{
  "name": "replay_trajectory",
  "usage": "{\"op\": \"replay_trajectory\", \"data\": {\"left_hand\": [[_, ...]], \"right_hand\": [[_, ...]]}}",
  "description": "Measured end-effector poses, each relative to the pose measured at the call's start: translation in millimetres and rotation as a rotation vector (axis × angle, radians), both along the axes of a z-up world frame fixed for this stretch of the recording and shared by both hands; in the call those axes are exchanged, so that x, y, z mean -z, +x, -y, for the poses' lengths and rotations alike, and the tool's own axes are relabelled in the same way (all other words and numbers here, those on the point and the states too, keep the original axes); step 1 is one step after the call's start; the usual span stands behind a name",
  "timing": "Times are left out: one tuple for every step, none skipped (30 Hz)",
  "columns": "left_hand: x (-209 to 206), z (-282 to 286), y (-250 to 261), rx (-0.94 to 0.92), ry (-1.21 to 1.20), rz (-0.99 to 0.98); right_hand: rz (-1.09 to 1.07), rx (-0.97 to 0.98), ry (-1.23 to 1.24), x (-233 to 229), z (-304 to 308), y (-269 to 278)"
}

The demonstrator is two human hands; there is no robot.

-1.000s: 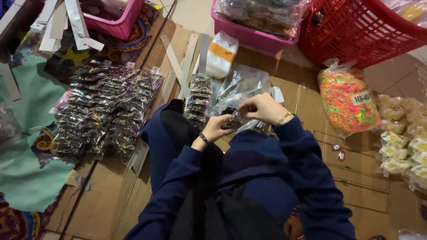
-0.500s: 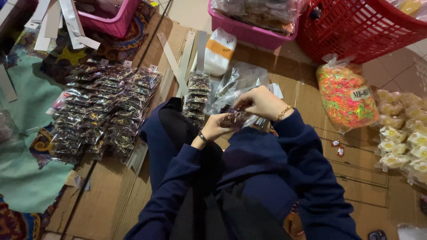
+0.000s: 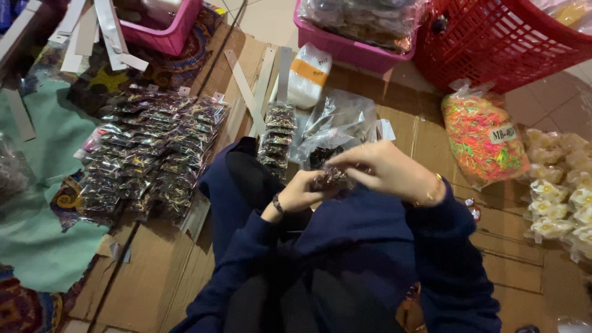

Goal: The person sits on the floor and packs small, dark, dried items into clear plastic bags. They open the bags, place the items inside, and seal them, repeating the process with multiple bags.

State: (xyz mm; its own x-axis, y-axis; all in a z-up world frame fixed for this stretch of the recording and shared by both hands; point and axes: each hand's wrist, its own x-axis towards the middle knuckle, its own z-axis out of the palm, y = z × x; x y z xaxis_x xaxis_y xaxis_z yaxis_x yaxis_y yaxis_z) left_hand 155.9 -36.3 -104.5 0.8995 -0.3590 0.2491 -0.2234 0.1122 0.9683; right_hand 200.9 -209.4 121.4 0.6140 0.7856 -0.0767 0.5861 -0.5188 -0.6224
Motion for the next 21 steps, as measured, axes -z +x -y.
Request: {"op": "replay_trajectory", "data": {"left_hand": [[-21,-3,-7,-0.027,-0.016,-0.003],[0,1,-9,-0.031,-0.014,0.001],[21,3,-12,-0.05,-0.008,-0.036],[42,6,-15,-0.071,-0.003,-0.074],[21,3,-22,-0.078,-0.001,-0.071],[-1,0,-31,-0.109,-0.013,-0.096],[-23,-2,-39,-0.141,-0.025,-0.121],[-20,-3,-42,-0.149,-0.023,-0.118],[-16,-3,-45,-0.155,0.01,-0.103],[-12,-4,-48,-0.163,0.042,-0.089],[-44,-7,-56,-0.173,0.046,-0.087],[-75,-11,-64,-0.175,0.003,-0.053],[-107,-14,-72,-0.177,-0.04,-0.019],[-102,-18,-75,-0.191,-0.036,-0.015],[-96,-21,-79,-0.175,-0.039,-0.025],[-91,-24,-82,-0.156,-0.042,-0.034],[-97,-24,-86,-0.168,-0.04,-0.029],[-103,-22,-90,-0.17,-0.077,-0.042],[-109,-21,-95,-0.171,-0.113,-0.055],[-82,-22,-95,-0.18,-0.112,-0.049],[-55,-24,-96,-0.182,-0.096,-0.034]], "right_hand": [[-0.014,-0.008,0.049,-9,-2,-8],[-0.01,-0.012,0.051,-13,-2,-14],[0.015,-0.051,0.092,-17,-1,-20],[0.038,-0.092,0.133,-20,-1,-27],[0.042,-0.099,0.135,-16,-2,-34],[0.163,-0.073,0.148,-12,-3,-42],[0.284,-0.046,0.161,-8,-4,-50],[0.286,-0.054,0.165,-7,-4,-54],[0.375,-0.034,0.076,-7,-3,-59],[0.463,-0.016,-0.012,-6,-3,-64],[0.465,-0.024,-0.006,-4,-2,-66],[0.527,0.001,-0.062,-1,-1,-68],[0.59,0.027,-0.118,2,-1,-70],[0.595,0.015,-0.11,0,-4,-73],[0.586,0.02,-0.11,-3,-7,-76],[0.578,0.028,-0.112,-5,-9,-79],[0.584,0.017,-0.106,-12,-14,-82],[0.587,-0.005,-0.031,-19,-18,-87],[0.59,-0.026,0.043,-26,-22,-91],[0.594,-0.035,0.047,-33,-26,-95],[0.581,-0.035,0.107,-39,-30,-99]]}}
